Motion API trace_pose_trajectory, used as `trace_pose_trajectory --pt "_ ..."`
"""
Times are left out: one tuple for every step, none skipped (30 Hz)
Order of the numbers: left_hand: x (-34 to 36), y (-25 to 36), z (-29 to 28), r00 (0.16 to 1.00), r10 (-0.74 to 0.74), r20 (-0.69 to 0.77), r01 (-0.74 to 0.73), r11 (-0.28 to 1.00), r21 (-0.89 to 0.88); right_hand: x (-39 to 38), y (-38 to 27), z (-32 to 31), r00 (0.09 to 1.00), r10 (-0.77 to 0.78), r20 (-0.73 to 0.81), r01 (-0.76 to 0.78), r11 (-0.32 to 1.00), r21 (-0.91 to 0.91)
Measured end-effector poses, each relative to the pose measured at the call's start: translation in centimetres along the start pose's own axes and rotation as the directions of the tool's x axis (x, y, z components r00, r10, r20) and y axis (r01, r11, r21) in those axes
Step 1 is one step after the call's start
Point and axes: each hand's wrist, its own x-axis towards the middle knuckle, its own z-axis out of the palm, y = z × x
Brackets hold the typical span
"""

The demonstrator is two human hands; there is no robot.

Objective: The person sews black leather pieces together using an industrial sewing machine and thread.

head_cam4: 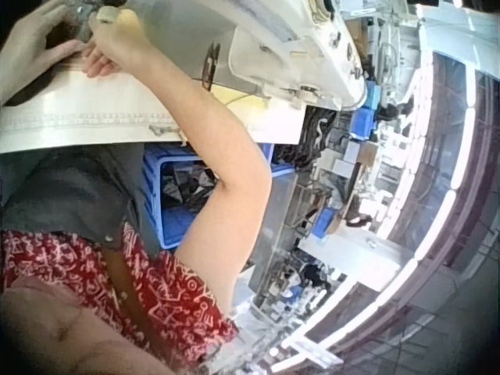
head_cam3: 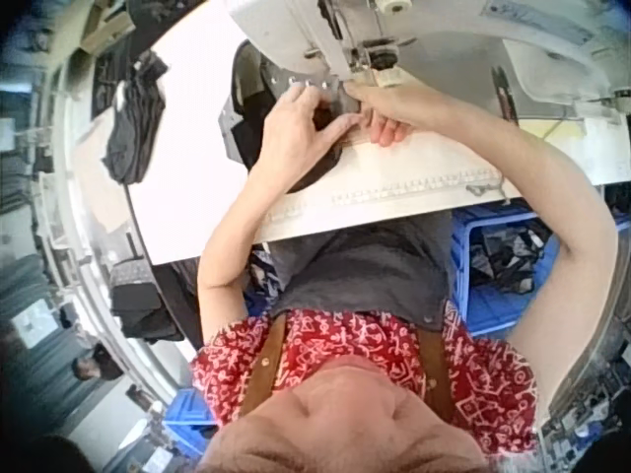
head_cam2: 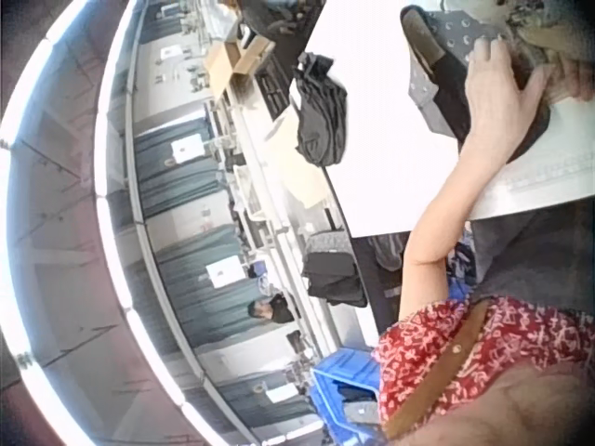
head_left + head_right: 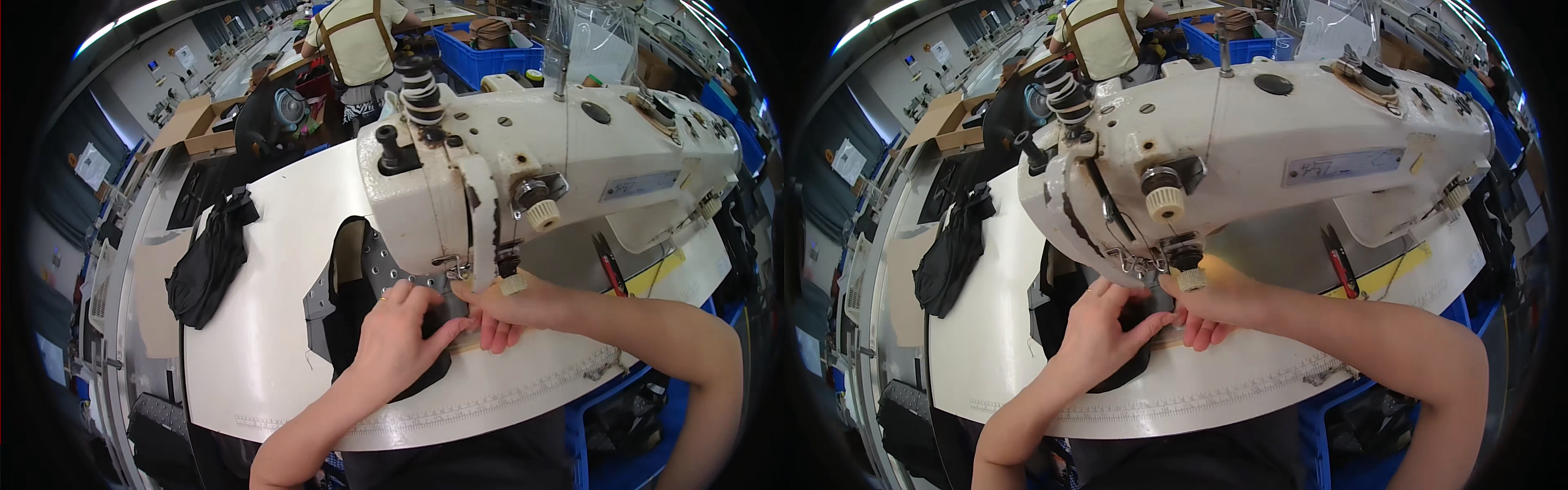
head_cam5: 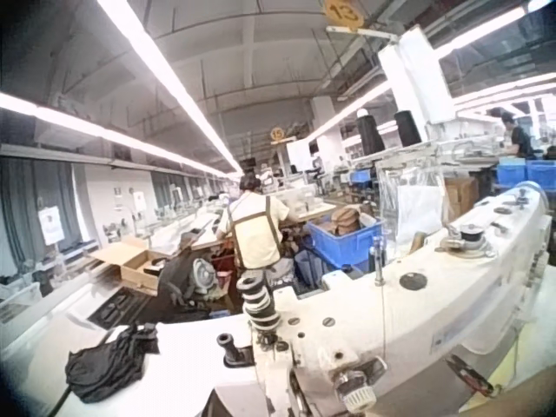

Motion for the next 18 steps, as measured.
trace_pose_trajectory --pt "-0.2 -0.5 0.0 0.999 -0.034 -0.014 0.033 0.999 -0.031 -0.4 -0.3 -0.1 1.0 0.026 0.009 -0.025 0.999 -0.031" --pt "-0.5 -0.7 0.0 0.999 -0.043 0.0 0.043 0.999 -0.006 -1.0 -0.4 0.1 0.997 0.026 -0.079 -0.031 0.997 -0.07" --pt "-0.6 -0.5 -0.1 0.999 -0.05 0.007 0.05 0.999 0.017 -0.3 1.1 -0.1 0.997 0.016 -0.078 -0.022 0.997 -0.072" --pt "-0.6 -0.4 0.0 0.999 -0.047 0.003 0.047 0.999 0.026 1.1 3.9 -0.4 0.83 -0.447 -0.334 0.266 0.842 -0.469" --pt "0.0 -0.6 0.7 0.999 -0.042 0.013 0.041 0.998 0.052 1.8 6.0 -0.8 0.439 -0.829 -0.346 0.278 0.492 -0.825" --pt "0.1 -0.6 0.8 0.999 -0.049 0.019 0.047 0.995 0.091 1.5 6.4 -0.4 0.432 -0.829 -0.355 0.279 0.497 -0.822" --pt "0.2 -0.2 0.6 0.999 -0.042 0.024 0.04 0.994 0.098 1.3 6.6 0.0 0.354 -0.881 -0.315 0.348 0.437 -0.83" --pt "0.4 0.3 0.3 0.998 -0.043 0.046 0.037 0.991 0.129 1.1 6.7 0.2 0.27 -0.922 -0.277 0.41 0.37 -0.834" --pt "0.5 0.6 0.2 0.997 -0.046 0.07 0.034 0.987 0.159 1.1 6.7 0.0 0.264 -0.921 -0.287 0.411 0.377 -0.83" --pt "0.6 0.3 0.5 0.996 -0.04 0.078 0.026 0.986 0.165 1.1 6.6 -0.3 0.267 -0.945 -0.188 0.417 0.289 -0.862" --pt "0.5 0.0 0.8 0.997 -0.054 0.06 0.045 0.988 0.149 1.0 6.7 -0.4 0.266 -0.96 -0.086 0.425 0.197 -0.883" --pt "0.4 -0.4 1.1 0.997 -0.072 0.039 0.066 0.989 0.131 0.9 6.7 -0.4 0.259 -0.961 -0.092 0.428 0.2 -0.881" --pt "0.3 -0.6 1.2 0.997 -0.069 0.043 0.063 0.988 0.14 0.9 6.6 -0.3 0.234 -0.971 -0.055 0.422 0.152 -0.894" --pt "0.2 -0.7 1.1 0.998 -0.06 -0.001 0.06 0.998 0.037 0.9 6.6 -0.3 0.21 -0.978 -0.017 0.415 0.104 -0.904" --pt "0.1 -1.1 1.3 0.998 -0.057 -0.04 0.054 0.996 -0.071 1.0 6.7 -0.2 0.209 -0.978 -0.027 0.417 0.113 -0.902" --pt "0.1 -1.6 1.5 0.995 0.038 -0.095 -0.041 0.999 -0.033 1.2 6.7 -0.1 0.228 -0.973 -0.043 0.382 0.131 -0.915" --pt "0.0 -1.7 1.5 0.996 0.039 -0.086 -0.041 0.999 -0.029 1.3 6.8 0.0 0.248 -0.967 -0.06 0.348 0.147 -0.926" --pt "0.2 -1.3 1.4 0.997 -0.063 -0.033 0.061 0.996 -0.059 1.4 6.9 -0.1 0.25 -0.966 -0.069 0.35 0.156 -0.923"
